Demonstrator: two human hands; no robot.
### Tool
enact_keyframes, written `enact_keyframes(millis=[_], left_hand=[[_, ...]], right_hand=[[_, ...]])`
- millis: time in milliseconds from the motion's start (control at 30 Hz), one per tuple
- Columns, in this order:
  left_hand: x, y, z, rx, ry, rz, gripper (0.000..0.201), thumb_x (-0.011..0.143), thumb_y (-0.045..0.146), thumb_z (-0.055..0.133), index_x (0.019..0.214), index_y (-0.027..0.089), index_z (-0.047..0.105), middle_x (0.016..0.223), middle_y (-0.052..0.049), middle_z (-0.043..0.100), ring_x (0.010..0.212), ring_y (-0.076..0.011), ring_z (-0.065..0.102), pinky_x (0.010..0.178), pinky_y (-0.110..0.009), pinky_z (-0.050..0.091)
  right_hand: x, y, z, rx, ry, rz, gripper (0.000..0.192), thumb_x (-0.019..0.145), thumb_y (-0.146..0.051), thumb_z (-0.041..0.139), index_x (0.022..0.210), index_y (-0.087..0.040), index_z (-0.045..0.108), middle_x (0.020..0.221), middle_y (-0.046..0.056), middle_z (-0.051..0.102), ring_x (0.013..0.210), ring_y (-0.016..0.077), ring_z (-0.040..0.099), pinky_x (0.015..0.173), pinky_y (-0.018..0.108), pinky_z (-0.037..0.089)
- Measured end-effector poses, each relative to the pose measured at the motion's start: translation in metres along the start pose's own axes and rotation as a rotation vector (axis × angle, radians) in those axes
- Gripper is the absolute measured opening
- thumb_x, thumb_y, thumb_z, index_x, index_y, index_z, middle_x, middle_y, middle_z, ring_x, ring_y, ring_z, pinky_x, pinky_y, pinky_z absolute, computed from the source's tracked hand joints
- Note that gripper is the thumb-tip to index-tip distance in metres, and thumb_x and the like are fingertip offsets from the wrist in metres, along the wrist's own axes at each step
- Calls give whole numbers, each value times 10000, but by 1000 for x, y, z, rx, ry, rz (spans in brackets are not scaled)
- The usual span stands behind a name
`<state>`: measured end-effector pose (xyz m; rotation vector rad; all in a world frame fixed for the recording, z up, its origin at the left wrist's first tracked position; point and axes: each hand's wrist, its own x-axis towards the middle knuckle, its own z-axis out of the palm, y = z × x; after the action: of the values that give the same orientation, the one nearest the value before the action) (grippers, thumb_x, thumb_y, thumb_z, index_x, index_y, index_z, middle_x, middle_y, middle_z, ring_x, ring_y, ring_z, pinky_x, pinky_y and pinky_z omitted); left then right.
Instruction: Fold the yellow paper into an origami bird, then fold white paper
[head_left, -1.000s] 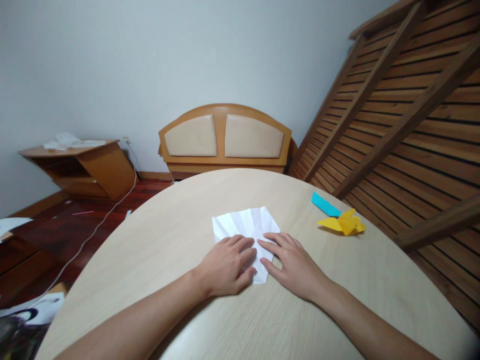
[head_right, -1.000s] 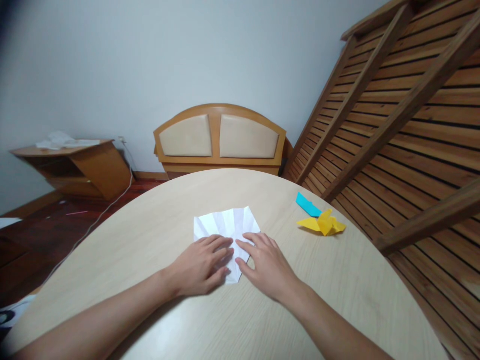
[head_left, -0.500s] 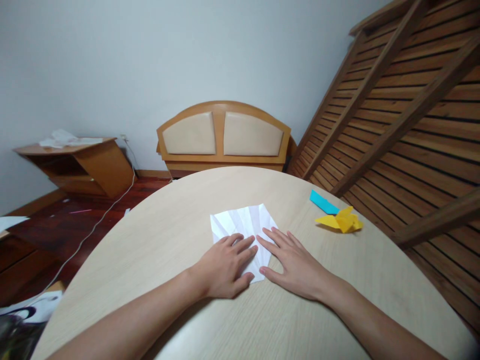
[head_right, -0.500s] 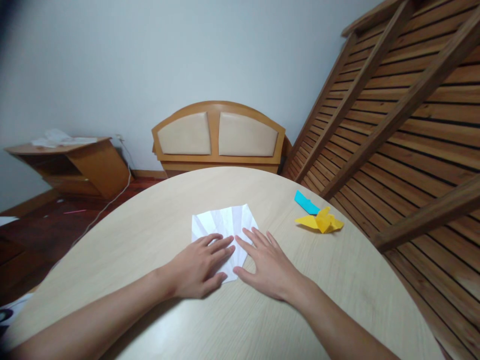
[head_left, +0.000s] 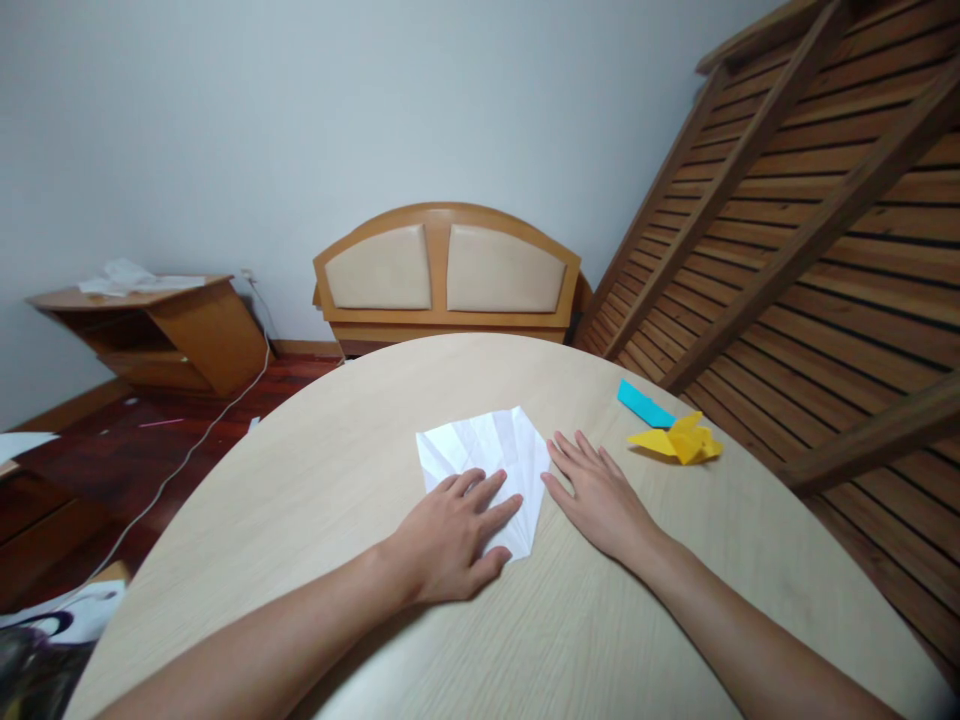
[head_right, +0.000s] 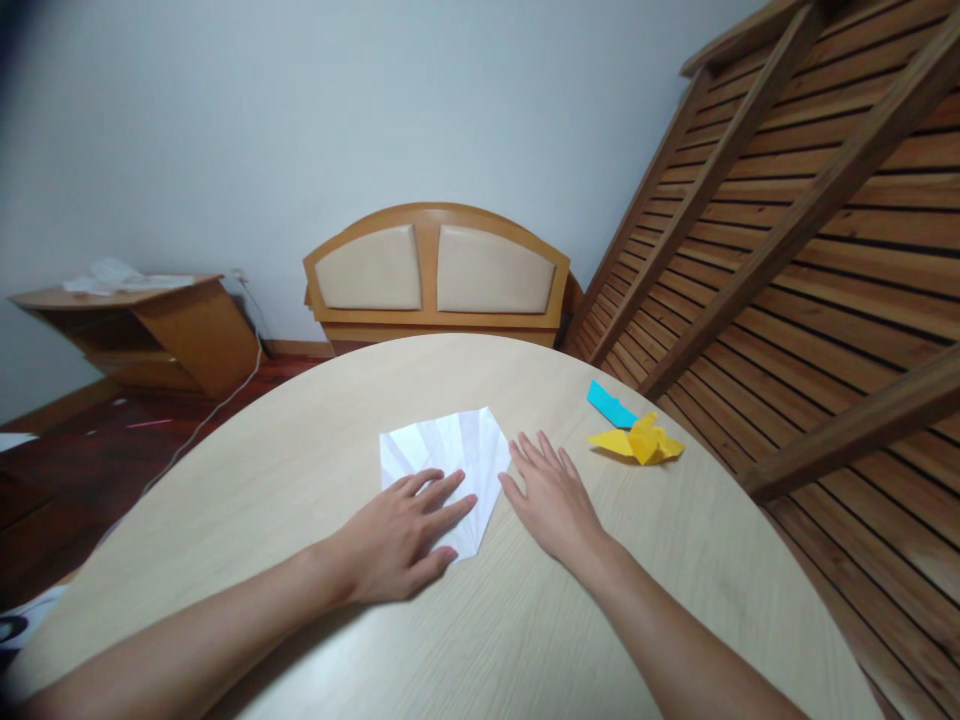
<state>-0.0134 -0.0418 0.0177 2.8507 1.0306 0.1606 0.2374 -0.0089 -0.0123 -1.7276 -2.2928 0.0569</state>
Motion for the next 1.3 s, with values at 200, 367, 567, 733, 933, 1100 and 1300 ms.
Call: enact_keyframes(millis=[200,367,567,733,933,1100,1300], left_hand=[[1,7,7,20,71,-80,599,962,454,499,1495,187,436,1566,-163,407,1360,-412,446,1100,-567,388],[3,15,6,-17,86,-158,627,942,531,508,1420,125,501,1551,-197,419,1378,-422,423,1104,-564,380],[0,12,1,-39,20,-125,730,955,626,432,1497,136,425,1580,-204,368,1441,-443,341,1121,-603,337],[0,8,4,-15,23,-112,746,947,579,465,1534,132,361,1581,-205,365,1441,-446,335,1123,-595,332],[-1,-1,1,-57,37,0,830,874,671,547,1491,130,424,1577,-210,371,1420,-460,360,1106,-617,340],[-1,-9,-1,-122,44,106,856,817,708,614,1475,184,453,1560,-174,416,1408,-479,374,1081,-648,360],[-2,-27,-1,-180,-2,247,744,775,475,692,1451,241,488,1581,-107,405,1451,-443,334,1125,-618,347]], right_hand=[[-3,-16,-7,214,108,-240,362,996,-296,498,1303,-203,666,1329,97,684,1284,260,597,1100,475,462],[-10,-22,-1,205,-39,-240,484,995,-362,515,1454,-209,529,1506,104,521,1433,297,429,1161,575,356],[-7,-15,-2,171,-64,-243,475,1008,-402,500,1449,-231,539,1536,85,486,1476,334,343,1170,627,297],[-7,-18,-8,235,-27,-392,355,988,-281,549,1326,-253,656,1377,89,651,1318,275,558,1138,544,380],[-6,-11,-7,238,-67,-367,362,1017,-309,506,1360,-298,622,1445,64,597,1379,269,500,1161,587,330],[-3,-8,-9,276,14,-407,293,992,-234,538,1216,-275,723,1280,77,703,1234,264,611,1071,522,461],[-4,-8,-13,358,19,-458,297,987,-190,517,1151,-280,748,1170,50,741,1130,222,656,995,407,533]])
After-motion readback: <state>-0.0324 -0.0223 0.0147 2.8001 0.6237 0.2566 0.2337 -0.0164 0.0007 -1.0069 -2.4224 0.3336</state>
